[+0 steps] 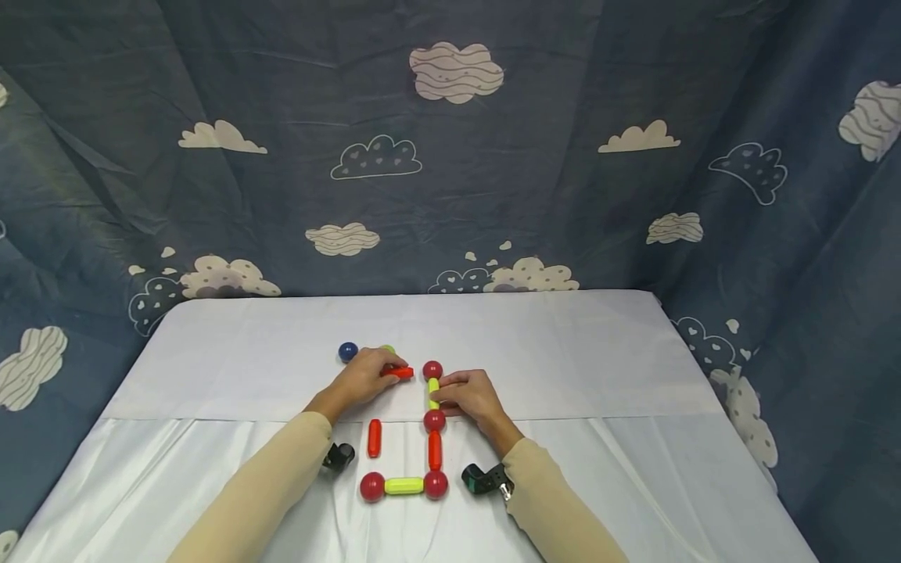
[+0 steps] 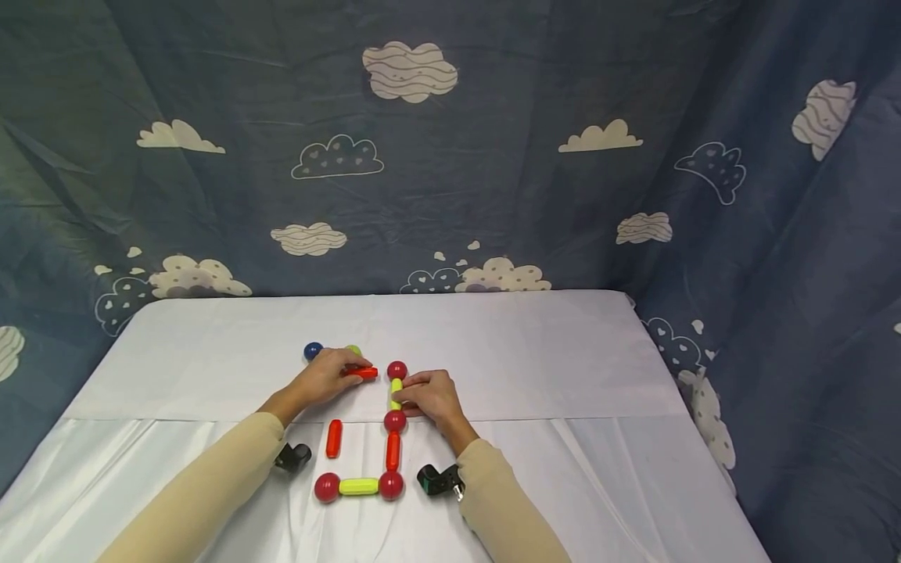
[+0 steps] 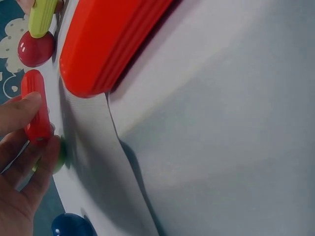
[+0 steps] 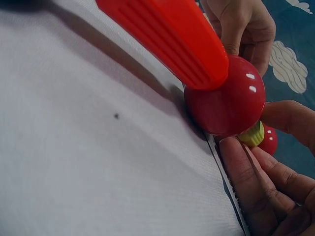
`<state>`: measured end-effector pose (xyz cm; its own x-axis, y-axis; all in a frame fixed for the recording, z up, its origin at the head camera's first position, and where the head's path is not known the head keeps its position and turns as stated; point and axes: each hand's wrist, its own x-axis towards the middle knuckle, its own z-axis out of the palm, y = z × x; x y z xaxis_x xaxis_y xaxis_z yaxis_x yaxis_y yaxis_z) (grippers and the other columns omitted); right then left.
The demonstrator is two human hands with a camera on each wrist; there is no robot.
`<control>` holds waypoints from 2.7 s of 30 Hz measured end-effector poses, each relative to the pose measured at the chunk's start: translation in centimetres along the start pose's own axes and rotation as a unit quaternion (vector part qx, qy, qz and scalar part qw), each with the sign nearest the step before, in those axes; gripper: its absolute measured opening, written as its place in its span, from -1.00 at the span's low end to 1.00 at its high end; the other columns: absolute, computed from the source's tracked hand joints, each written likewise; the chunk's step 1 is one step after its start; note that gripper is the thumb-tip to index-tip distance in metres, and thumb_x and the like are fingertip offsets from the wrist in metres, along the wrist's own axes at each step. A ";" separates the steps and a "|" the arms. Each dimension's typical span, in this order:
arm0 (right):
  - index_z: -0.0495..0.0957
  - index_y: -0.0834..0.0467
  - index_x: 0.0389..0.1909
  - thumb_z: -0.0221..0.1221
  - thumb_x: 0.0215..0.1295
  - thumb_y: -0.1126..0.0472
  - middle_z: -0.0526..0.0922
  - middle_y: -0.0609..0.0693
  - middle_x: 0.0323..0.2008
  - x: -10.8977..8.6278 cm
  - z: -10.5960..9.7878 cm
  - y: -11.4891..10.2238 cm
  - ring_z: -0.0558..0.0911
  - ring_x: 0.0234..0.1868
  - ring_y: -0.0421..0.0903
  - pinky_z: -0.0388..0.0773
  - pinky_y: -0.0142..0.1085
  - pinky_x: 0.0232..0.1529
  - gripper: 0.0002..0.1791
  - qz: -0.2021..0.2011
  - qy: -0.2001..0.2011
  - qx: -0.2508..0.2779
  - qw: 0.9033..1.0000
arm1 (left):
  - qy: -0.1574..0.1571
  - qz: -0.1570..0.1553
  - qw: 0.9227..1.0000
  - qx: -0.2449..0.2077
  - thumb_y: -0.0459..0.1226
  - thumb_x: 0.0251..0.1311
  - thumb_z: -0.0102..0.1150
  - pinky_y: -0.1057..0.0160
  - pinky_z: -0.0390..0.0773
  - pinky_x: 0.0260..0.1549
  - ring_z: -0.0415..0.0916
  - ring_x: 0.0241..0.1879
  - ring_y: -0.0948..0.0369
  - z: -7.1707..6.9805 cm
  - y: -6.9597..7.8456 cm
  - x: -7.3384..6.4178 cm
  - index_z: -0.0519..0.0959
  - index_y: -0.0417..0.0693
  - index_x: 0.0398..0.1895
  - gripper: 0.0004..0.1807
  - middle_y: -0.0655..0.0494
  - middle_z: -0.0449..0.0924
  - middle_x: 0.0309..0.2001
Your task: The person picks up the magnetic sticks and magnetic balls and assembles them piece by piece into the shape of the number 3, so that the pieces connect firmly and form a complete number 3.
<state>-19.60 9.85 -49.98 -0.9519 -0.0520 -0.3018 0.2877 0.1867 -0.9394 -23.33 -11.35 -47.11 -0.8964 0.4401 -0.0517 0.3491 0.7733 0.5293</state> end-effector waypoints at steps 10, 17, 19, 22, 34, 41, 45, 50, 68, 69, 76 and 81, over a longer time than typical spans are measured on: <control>0.63 0.37 -0.21 0.40 0.01 0.33 0.66 0.10 -0.40 0.0 0.1 0.1 0.65 -0.52 -0.14 0.63 -0.28 -0.45 -0.69 -0.005 -0.003 0.002 1.000 | -0.005 0.001 1.000 0.017 -0.34 0.15 0.31 0.16 0.50 -0.08 0.45 -0.24 0.20 0.4 0.3 0.9 0.67 -0.03 -0.05 -0.72 0.15 0.58 -0.23; 0.62 0.38 -0.20 0.40 0.00 0.33 0.67 0.10 -0.41 0.1 0.1 0.1 0.66 -0.51 -0.14 0.64 -0.28 -0.43 -0.68 -0.008 -0.006 0.005 1.000 | -0.006 -0.006 1.000 0.025 -0.33 0.16 0.30 0.12 0.46 -0.01 0.45 -0.19 0.18 0.8 0.5 1.3 0.66 -0.01 -0.03 -0.72 0.13 0.61 -0.17; 0.62 0.37 -0.21 0.40 0.00 0.33 0.67 0.10 -0.41 0.1 0.1 0.1 0.66 -0.51 -0.14 0.64 -0.28 -0.44 -0.68 -0.009 -0.004 0.003 1.000 | -0.008 -0.013 1.000 0.024 -0.33 0.17 0.30 0.12 0.46 0.00 0.45 -0.18 0.18 0.9 0.6 1.3 0.66 0.00 -0.03 -0.72 0.13 0.61 -0.16; 0.62 0.37 -0.21 0.40 0.00 0.33 0.67 0.10 -0.42 0.1 0.0 0.1 0.66 -0.52 -0.15 0.64 -0.28 -0.44 -0.68 -0.007 -0.003 0.001 1.000 | -0.010 -0.018 1.000 0.022 -0.33 0.16 0.30 0.12 0.48 -0.02 0.44 -0.19 0.18 0.9 0.7 1.3 0.66 -0.01 -0.03 -0.72 0.12 0.61 -0.17; 0.62 0.36 -0.21 0.41 0.00 0.31 0.67 0.09 -0.42 0.0 0.1 0.1 0.65 -0.53 -0.15 0.64 -0.28 -0.44 -0.68 -0.009 0.003 -0.004 1.000 | 0.017 -0.014 1.000 -0.016 -0.29 0.14 0.33 0.17 0.54 -0.10 0.50 -0.20 0.18 -0.3 0.3 0.6 0.67 -0.06 -0.05 -0.72 0.12 0.63 -0.17; 0.62 0.37 -0.23 0.40 0.00 0.33 0.66 0.08 -0.42 -0.2 0.0 0.0 0.65 -0.53 -0.15 0.63 -0.28 -0.44 -0.70 -0.013 -0.001 -0.002 1.000 | 0.096 0.011 0.994 -0.057 -0.35 0.11 0.35 0.16 0.56 -0.21 0.53 -0.24 0.13 -1.3 -0.9 -0.1 0.67 -0.16 -0.13 -0.76 0.03 0.64 -0.23; 0.62 0.37 -0.23 0.39 0.01 0.32 0.66 0.08 -0.42 -0.2 -0.1 -0.1 0.65 -0.52 -0.15 0.63 -0.29 -0.45 -0.71 -0.015 0.002 -0.008 1.000 | 0.143 0.004 0.987 -0.073 -0.37 0.04 0.39 0.17 0.52 -0.26 0.52 -0.30 0.14 -1.3 -1.6 -0.2 0.67 -0.17 -0.16 -0.75 0.01 0.62 -0.21; 0.63 0.36 -0.23 0.39 0.02 0.31 0.66 0.08 -0.42 -0.1 0.0 -0.1 0.65 -0.53 -0.15 0.63 -0.30 -0.45 -0.71 -0.012 0.004 -0.014 1.000 | 0.151 -0.022 0.985 -0.078 -0.38 0.02 0.41 0.21 0.49 -0.29 0.50 -0.34 0.17 -0.8 -2.1 -0.2 0.64 -0.14 -0.09 -0.67 -0.04 0.54 -0.11; 0.62 0.34 -0.22 0.40 0.01 0.32 0.69 0.07 -0.45 -0.2 0.1 0.0 0.64 -0.54 -0.16 0.63 -0.30 -0.45 -0.70 -0.010 0.006 -0.015 1.000 | 0.096 -0.057 0.993 -0.033 -0.34 0.09 0.35 0.21 0.45 -0.31 0.42 -0.34 0.17 -0.3 -2.8 0.2 0.57 -0.10 0.05 -0.59 -0.07 0.52 -0.09; 0.62 0.34 -0.22 0.40 0.01 0.31 0.69 0.07 -0.45 -0.2 0.1 0.1 0.65 -0.54 -0.16 0.63 -0.30 -0.45 -0.70 -0.011 0.007 -0.017 1.000 | 0.094 -0.060 0.993 -0.033 -0.33 0.09 0.35 0.21 0.45 -0.30 0.42 -0.33 0.17 -0.3 -2.8 0.2 0.57 -0.09 0.04 -0.60 -0.06 0.53 -0.11; 0.62 0.34 -0.22 0.41 0.01 0.32 0.69 0.07 -0.44 -0.1 0.1 0.2 0.65 -0.53 -0.16 0.63 -0.30 -0.45 -0.70 -0.012 0.007 -0.015 1.000 | 0.082 -0.069 0.993 -0.043 -0.27 0.08 0.38 0.13 0.48 -0.20 0.45 -0.24 0.13 -0.3 -2.9 0.2 0.58 -0.08 0.01 -0.61 -0.03 0.54 -0.13; 0.62 0.34 -0.22 0.41 0.00 0.32 0.69 0.05 -0.46 -0.1 0.1 0.3 0.65 -0.54 -0.16 0.63 -0.30 -0.44 -0.69 -0.009 0.006 -0.012 1.000 | 0.075 -0.065 0.994 -0.049 -0.34 0.09 0.33 0.08 0.46 -0.16 0.43 -0.24 0.11 -0.2 -3.0 0.1 0.56 -0.07 0.03 -0.61 -0.02 0.53 -0.20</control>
<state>-19.42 9.81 -50.21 -0.9582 -0.0433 -0.2826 0.2680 0.2084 -0.9406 -24.55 -13.72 -48.56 -0.9653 0.2610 -0.0013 0.2066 0.7672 0.6072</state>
